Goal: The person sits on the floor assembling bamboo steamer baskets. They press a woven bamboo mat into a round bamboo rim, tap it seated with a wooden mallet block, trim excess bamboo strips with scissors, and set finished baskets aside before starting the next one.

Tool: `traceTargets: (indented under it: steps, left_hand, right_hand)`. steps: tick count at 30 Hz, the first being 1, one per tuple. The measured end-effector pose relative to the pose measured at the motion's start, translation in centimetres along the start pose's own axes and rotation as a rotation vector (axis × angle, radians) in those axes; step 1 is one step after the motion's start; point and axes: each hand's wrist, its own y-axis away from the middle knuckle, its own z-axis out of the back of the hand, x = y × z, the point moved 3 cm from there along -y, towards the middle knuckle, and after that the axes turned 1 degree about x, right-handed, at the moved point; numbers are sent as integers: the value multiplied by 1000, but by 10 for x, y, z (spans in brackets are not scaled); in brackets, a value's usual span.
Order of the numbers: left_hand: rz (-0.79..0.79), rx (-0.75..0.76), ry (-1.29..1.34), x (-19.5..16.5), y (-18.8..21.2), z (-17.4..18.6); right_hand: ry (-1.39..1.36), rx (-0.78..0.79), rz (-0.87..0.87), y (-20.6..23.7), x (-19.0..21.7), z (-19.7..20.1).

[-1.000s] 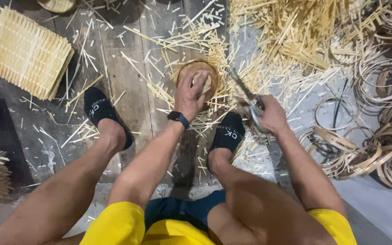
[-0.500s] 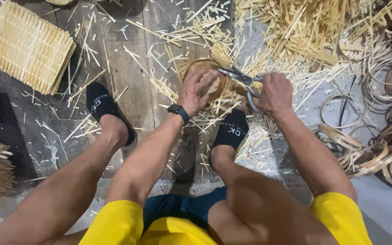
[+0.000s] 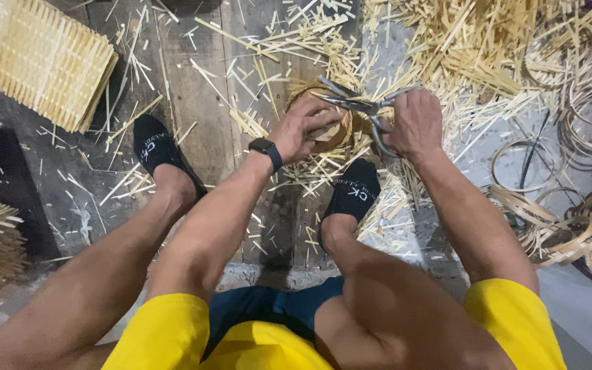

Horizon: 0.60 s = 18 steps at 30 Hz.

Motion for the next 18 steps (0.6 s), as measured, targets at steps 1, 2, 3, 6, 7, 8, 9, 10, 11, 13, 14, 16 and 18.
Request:
traceTargets:
  steps: [1,2,3,6,7,8,9,10,11,13,14,16,18]
  left_hand:
    - [-1,16,-47,-3,-1,3]
    - [-7,33,-95,-8,-2,6]
    - [-10,50,-140,-12,-2,7]
    - [153,-187,-394,-29,7,9]
    - [269,-251,-305,-31,11,6]
    - [385,-317,-216,-32,15,1]
    - [496,-388,-125,-30,17,-3]
    - [441,-414,-148,-32,16,-6]
    - [389,-437,-167,-32,15,-10]
    - [325,-435,-183,-28,13,-13]
    - [309,-413,-186,-25,12,-12]
    - [287,-364,-205,-19,12,-7]
    - [276,-315,-230,-16,14,0]
  right_hand:
    - [19,-27,7,-2,1,-1]
    - [-14,83,-19,-2,-1,-5]
    - [-48,196,-42,-2,-6,-8]
    - [-67,183,-16,0,-17,1]
    - [-62,120,9,1,-18,7]
    - [-84,175,-20,0,-18,10]
    - [-102,226,-49,-3,-16,13]
    - [-120,281,-80,-5,-12,14]
    - [-101,220,-64,-8,-4,17]
    - [-64,100,-31,-11,7,20]
    - [-60,77,-29,-12,9,19]
    - [-56,29,-31,-13,9,13]
    - [-72,116,-39,-12,-1,4]
